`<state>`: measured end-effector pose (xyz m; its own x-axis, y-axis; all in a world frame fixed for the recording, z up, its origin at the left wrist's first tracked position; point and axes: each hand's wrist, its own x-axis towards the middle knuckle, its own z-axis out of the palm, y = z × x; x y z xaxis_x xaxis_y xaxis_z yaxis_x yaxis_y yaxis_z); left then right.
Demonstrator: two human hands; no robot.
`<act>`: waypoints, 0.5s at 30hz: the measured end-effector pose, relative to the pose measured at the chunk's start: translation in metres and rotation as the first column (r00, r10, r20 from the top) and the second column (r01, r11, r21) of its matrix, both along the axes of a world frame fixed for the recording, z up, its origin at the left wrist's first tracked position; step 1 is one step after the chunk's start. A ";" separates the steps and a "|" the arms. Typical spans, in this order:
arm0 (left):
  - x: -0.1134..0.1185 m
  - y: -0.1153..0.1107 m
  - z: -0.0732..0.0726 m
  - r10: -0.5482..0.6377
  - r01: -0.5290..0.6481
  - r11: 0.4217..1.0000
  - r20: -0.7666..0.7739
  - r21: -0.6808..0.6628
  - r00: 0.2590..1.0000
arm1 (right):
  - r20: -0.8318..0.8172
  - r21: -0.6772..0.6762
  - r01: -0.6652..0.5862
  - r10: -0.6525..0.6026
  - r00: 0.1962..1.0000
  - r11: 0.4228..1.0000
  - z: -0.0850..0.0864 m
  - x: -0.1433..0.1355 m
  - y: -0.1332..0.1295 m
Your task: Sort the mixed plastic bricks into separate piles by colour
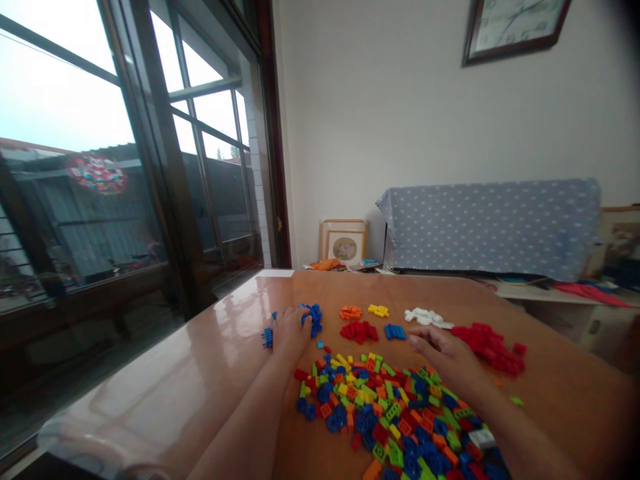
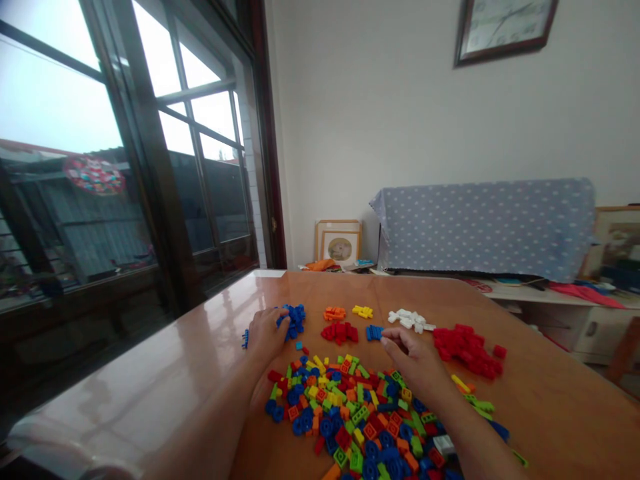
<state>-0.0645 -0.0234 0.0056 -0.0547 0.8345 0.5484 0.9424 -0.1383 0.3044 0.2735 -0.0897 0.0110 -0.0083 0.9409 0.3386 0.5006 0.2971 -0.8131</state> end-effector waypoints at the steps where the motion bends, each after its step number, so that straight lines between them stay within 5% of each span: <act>1: 0.001 0.000 0.000 -0.059 0.059 0.998 -0.002 -0.002 0.998 | 0.013 -0.004 -0.025 0.025 1.000 1.000 0.000 0.000 -0.001; 7: 0.013 -0.001 -0.009 -0.339 0.341 0.936 0.039 -0.089 0.940 | 0.212 -0.065 -0.261 0.269 0.940 0.963 0.004 -0.022 -0.019; 12: 0.028 -0.013 -0.013 -0.479 0.484 0.862 0.071 -0.151 0.875 | 0.457 -0.235 -0.463 0.518 0.723 0.855 0.012 -0.047 -0.045; 15: 0.037 -0.019 -0.014 -0.537 0.545 0.821 0.096 -0.171 0.838 | 0.515 -0.269 -0.484 0.549 0.658 0.833 0.011 -0.054 -0.049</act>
<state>-0.0279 -0.0420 -0.0087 0.4163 0.8215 0.3897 0.7185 -0.5599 0.4127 0.2192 -0.1386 0.0220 -0.6559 0.7546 0.0179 0.6549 0.5806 -0.4838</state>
